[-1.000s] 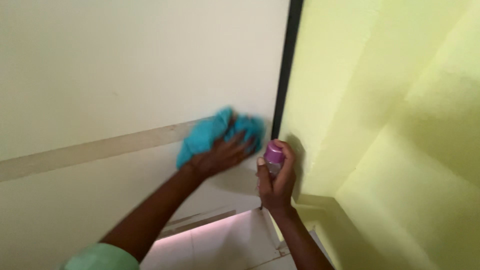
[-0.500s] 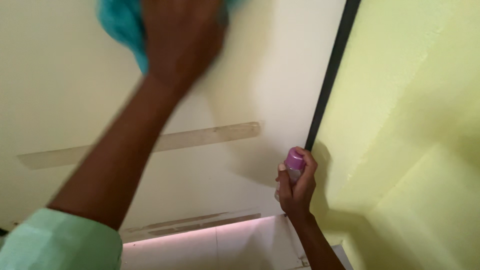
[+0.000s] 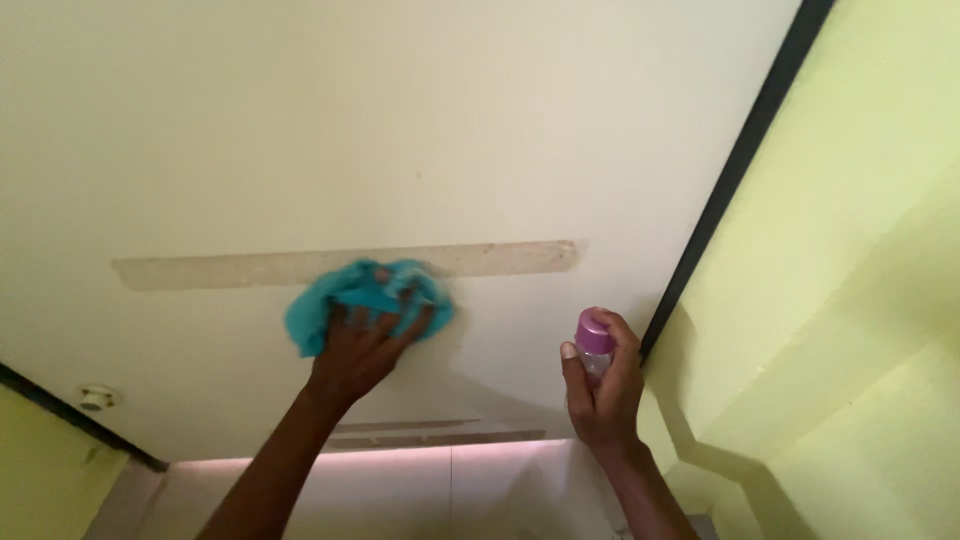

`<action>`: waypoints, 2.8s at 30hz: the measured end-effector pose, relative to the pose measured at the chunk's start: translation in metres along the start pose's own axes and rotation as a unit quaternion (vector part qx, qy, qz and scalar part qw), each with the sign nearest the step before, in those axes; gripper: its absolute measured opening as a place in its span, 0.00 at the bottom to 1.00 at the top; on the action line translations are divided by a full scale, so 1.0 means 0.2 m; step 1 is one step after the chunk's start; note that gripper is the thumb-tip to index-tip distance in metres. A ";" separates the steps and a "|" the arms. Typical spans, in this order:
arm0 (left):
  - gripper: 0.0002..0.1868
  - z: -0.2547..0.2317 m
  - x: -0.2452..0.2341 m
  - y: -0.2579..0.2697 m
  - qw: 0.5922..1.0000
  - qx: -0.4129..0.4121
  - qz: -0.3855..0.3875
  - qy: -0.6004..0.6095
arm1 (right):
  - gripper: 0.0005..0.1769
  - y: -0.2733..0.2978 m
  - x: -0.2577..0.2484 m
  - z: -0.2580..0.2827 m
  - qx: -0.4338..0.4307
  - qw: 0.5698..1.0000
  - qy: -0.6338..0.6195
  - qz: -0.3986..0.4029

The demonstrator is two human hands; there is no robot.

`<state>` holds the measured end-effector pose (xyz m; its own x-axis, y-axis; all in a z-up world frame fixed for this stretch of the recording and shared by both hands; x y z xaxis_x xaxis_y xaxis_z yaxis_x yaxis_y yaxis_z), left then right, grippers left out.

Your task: The person wipes a white wall with a blue cloth while holding a small pink bottle in the other hand. They repeatedly rub the cloth against the wall surface, focusing on a specific area with a horizontal mark.

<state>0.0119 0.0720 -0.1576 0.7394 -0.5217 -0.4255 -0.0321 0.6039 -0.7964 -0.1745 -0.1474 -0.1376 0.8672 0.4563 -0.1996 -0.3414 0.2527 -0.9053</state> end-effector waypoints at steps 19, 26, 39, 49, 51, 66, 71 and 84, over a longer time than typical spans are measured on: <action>0.38 0.69 0.04 0.73 0.639 -0.691 -0.271 0.199 | 0.28 0.10 0.11 -0.06 0.128 0.989 -0.043 0.063; 0.38 0.45 0.22 0.77 0.666 -0.707 -0.202 0.124 | 0.29 0.14 0.19 0.01 0.018 0.995 0.024 0.091; 0.31 -0.39 0.44 0.43 0.967 -0.148 0.103 0.180 | 0.29 0.14 0.25 0.08 0.027 0.994 -0.010 0.101; 0.43 -0.29 0.36 0.33 0.976 -0.028 0.149 0.158 | 0.27 0.11 0.20 0.11 0.005 0.988 0.017 0.152; 0.40 -0.19 0.28 0.30 0.987 -0.078 0.077 0.115 | 0.27 0.11 0.16 0.09 0.029 0.990 0.024 0.133; 0.35 -0.40 0.43 0.36 0.976 -0.012 0.116 0.184 | 0.26 0.13 0.13 0.11 -0.013 0.986 0.031 0.162; 0.29 -0.26 0.39 0.28 0.970 -0.174 0.073 0.150 | 0.26 0.16 0.13 0.08 0.008 0.983 0.020 0.182; 0.37 -0.40 0.46 0.38 0.960 -0.050 0.229 0.156 | 0.26 0.17 0.14 0.05 0.021 0.975 0.036 0.219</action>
<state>0.0236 0.0208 -0.2923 0.3961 -0.3805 -0.8357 -0.3817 0.7595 -0.5267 -0.1652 -0.1177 -0.1702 0.6575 0.4684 -0.5902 -0.6978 0.0829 -0.7115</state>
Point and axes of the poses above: each hand's wrist, its own y-axis away from the middle knuckle, its own x-axis out of the palm, z = x × y, the point moved 7 cm from there along -y, towards the middle knuckle, and after that the axes turned 4 degrees about -x, right-handed, at the moved point
